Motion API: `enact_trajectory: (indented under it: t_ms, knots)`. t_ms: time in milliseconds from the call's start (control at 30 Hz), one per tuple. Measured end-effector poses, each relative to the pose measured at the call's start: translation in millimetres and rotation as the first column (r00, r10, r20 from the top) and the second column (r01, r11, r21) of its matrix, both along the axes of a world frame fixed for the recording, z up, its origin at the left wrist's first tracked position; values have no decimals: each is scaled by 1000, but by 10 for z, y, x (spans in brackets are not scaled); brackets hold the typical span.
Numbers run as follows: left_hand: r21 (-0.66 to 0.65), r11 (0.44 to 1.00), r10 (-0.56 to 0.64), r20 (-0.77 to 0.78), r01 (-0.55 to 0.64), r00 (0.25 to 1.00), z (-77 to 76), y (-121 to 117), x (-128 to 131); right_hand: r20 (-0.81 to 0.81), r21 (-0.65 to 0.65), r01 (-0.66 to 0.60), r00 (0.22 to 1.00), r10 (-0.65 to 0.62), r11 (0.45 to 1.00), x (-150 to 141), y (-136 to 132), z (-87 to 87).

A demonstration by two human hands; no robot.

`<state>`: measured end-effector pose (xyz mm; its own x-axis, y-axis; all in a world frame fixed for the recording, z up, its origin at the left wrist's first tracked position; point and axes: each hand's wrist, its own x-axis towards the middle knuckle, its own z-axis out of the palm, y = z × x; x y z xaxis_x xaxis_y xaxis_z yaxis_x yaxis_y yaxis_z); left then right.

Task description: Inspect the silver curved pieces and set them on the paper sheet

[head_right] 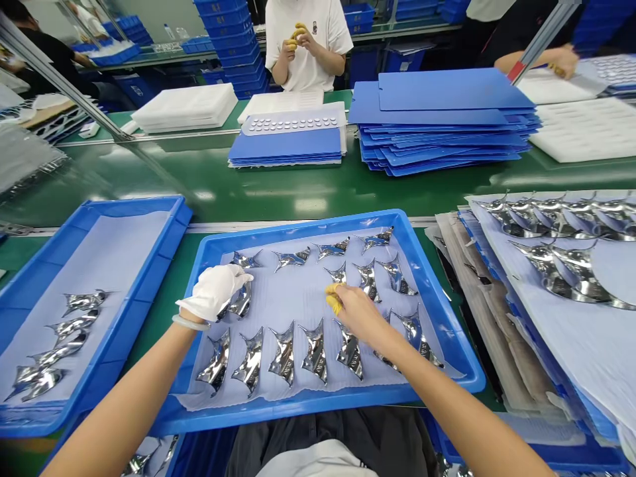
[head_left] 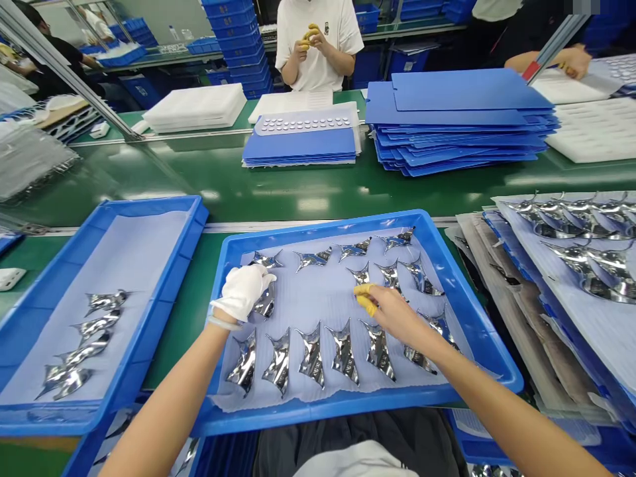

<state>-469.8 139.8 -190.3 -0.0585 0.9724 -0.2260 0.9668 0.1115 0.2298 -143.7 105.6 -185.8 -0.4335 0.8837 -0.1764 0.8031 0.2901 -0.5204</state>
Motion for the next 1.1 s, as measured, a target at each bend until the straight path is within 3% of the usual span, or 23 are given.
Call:
enact_trajectory:
  t_ms: [167,267,367,467,533,633,700,800,900,1100]
  knots:
    - [30,998,47,49,-49,998,266,-134,66,157,166,58,984,-85,984,-82,364,-229]
    - [75,995,57,170,-71,984,432,-327,145,173,227,11,984,-51,974,-133,507,-322]
    - [99,993,30,363,-70,931,521,-584,247,130,273,-58,991,23,960,-159,507,-273]
    - [104,990,9,634,-96,773,547,-816,394,39,319,-132,991,126,938,-190,303,-66]
    - [65,993,14,748,-94,663,556,-925,533,-152,375,-140,966,210,916,-235,82,118]
    - [-94,994,110,877,-57,467,567,-1041,775,-570,414,-61,761,310,908,-332,-264,357]
    - [-177,984,179,941,-31,287,566,-1107,916,-698,377,-32,647,307,926,-388,-449,451]
    - [-192,979,201,970,-73,139,563,-1193,1038,-742,281,33,641,195,959,-409,-638,507]
    - [-204,965,226,965,-163,134,575,-1246,1059,-719,195,81,690,86,977,-368,-761,526]
    - [-205,956,242,956,-210,165,585,-1290,1029,-660,236,-15,731,171,972,-337,-892,593]
